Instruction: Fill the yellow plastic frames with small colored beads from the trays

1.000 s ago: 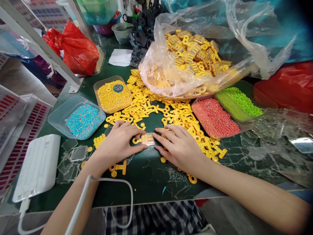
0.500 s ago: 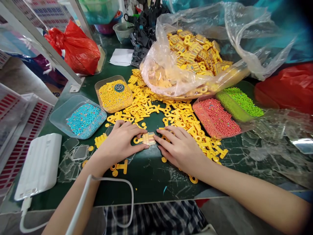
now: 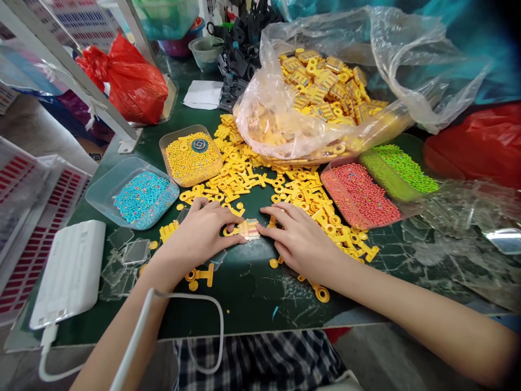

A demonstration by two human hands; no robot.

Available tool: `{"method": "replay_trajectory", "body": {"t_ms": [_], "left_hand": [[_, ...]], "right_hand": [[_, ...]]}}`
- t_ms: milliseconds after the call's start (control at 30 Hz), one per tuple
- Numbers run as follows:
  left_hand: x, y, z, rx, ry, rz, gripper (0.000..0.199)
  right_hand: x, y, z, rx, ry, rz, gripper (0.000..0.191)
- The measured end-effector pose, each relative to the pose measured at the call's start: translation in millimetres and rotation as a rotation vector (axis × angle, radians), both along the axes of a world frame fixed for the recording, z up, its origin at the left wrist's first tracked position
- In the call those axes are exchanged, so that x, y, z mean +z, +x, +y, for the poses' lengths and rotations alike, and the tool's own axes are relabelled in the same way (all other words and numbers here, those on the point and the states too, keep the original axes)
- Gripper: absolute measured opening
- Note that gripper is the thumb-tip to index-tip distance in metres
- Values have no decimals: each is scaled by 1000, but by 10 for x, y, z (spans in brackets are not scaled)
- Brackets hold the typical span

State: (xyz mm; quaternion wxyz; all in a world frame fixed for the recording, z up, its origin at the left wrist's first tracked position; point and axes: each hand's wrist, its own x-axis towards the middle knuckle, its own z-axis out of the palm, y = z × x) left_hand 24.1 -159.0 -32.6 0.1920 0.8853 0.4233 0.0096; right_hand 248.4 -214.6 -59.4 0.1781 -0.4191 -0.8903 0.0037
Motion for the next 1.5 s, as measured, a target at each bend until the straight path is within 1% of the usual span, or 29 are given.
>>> {"method": "replay_trajectory", "body": {"t_ms": [133,300,400,467,567,633,700,767,833,900,933,967,1033,1100,1133,1200,1233,1267,1300,1333,1400,1433,1467,1500], "left_hand": [[8,-10,-2,-45,37,-22,34],[-61,-23,-17,-57,120,-61,37],[-69,3,-20,-75,140,-91,37],[-52,15,-30,-81,169,-103,33],[-9,2,-56,-83,232,-139,26],[22,-24,-77,-74,287,-198,25],[45,-51,-103,-64,359,-276,26],[52,-66,-130,-75,443,-348,28],[44,-71,-153,-95,518,-416,25],[35,-77,-161,-85,583,-484,25],[34,-86,-157,-60,611,-517,27],[36,-100,-148,-25,633,-542,30],[45,-143,-115,57,652,-562,37],[44,-196,-67,120,629,-535,36],[34,-221,-41,144,610,-511,34],[-9,-260,7,187,575,-466,31],[-37,-272,26,199,556,-446,31],[-67,-278,40,203,538,-428,30],[-95,-278,50,199,520,-411,29],[-120,-273,57,188,501,-393,29],[-158,-254,67,169,472,-365,27],[-170,-243,71,168,464,-358,26],[-178,-235,73,172,458,-353,26],[-184,-228,74,178,456,-352,26]], "right_hand": [[20,-29,54,22,-35,-7,31],[46,-125,110,113,-45,-104,23],[148,-155,132,107,-77,-151,22],[244,-163,135,75,-110,-144,21],[355,-181,125,-6,-158,-12,20],[371,-207,118,-89,-199,147,21],[345,-245,117,-172,-283,306,20],[314,-277,131,-216,-385,400,33],[333,-274,178,-231,-445,432,46],[455,-200,282,-277,-424,447,50],[560,-129,360,-326,-393,461,50],[692,-37,457,-390,-355,472,49],[995,187,695,-564,-251,489,47],[1275,400,960,-733,-135,484,42],[1382,474,1082,-797,-101,470,38],[1518,512,1244,-864,-66,432,33],[1554,471,1259,-869,-52,409,31],[1573,395,1216,-837,-34,396,30],[1577,297,1111,-764,-12,398,30],[1567,189,943,-666,7,399,30],[1504,5,457,-238,38,524,34],[1454,-51,172,-78,41,554,37],[1397,-78,-115,25,51,539,39],[1339,-79,-383,81,60,460,38]]}}
